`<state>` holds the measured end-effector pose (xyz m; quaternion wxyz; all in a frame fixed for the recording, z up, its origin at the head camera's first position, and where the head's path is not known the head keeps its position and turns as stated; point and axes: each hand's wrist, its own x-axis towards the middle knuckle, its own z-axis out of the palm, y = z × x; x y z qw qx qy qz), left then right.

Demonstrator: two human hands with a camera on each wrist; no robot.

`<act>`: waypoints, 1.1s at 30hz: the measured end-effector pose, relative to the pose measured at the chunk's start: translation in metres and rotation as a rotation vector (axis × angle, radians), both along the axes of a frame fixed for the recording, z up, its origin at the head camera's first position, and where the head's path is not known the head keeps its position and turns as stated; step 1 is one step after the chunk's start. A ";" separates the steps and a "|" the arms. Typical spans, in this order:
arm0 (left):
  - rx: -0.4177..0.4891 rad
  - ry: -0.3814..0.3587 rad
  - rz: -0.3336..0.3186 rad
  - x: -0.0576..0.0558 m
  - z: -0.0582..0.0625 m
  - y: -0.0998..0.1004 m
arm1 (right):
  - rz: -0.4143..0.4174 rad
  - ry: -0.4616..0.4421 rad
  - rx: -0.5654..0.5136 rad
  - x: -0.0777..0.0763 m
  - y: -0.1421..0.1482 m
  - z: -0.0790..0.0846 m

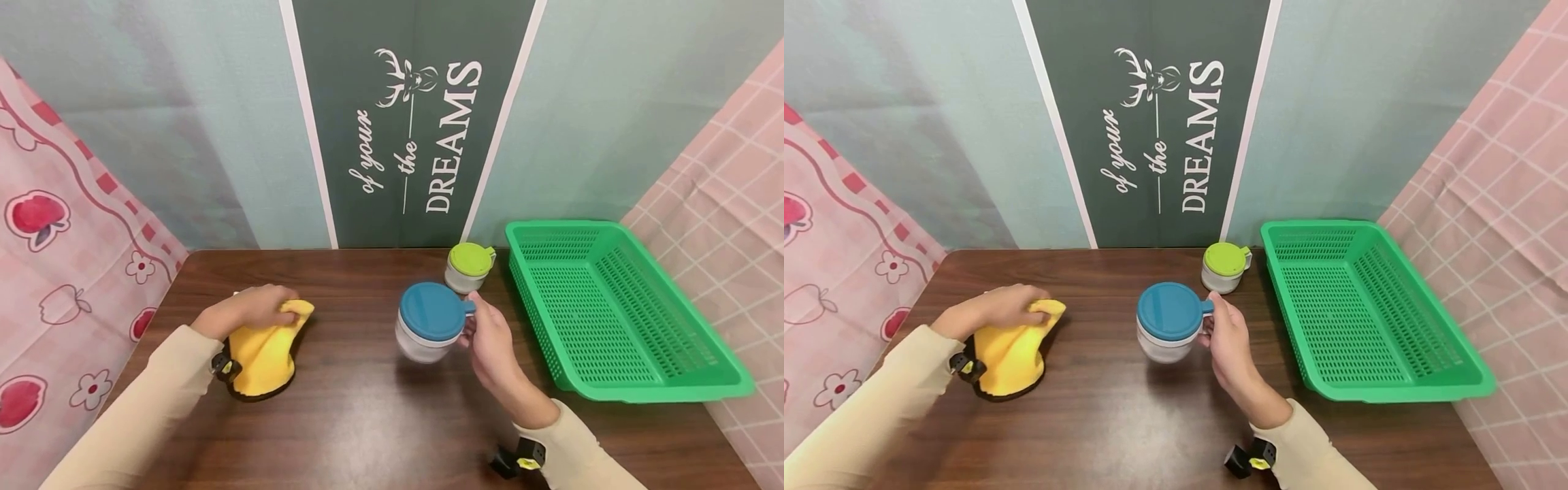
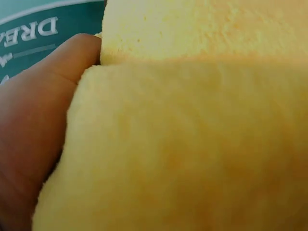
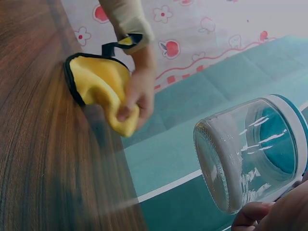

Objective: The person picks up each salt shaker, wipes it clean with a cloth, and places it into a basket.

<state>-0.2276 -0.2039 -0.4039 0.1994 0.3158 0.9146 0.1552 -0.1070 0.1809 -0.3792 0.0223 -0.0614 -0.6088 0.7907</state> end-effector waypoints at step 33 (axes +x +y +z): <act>0.065 0.014 0.158 0.029 -0.037 -0.053 | 0.123 0.155 -0.178 -0.020 0.080 0.083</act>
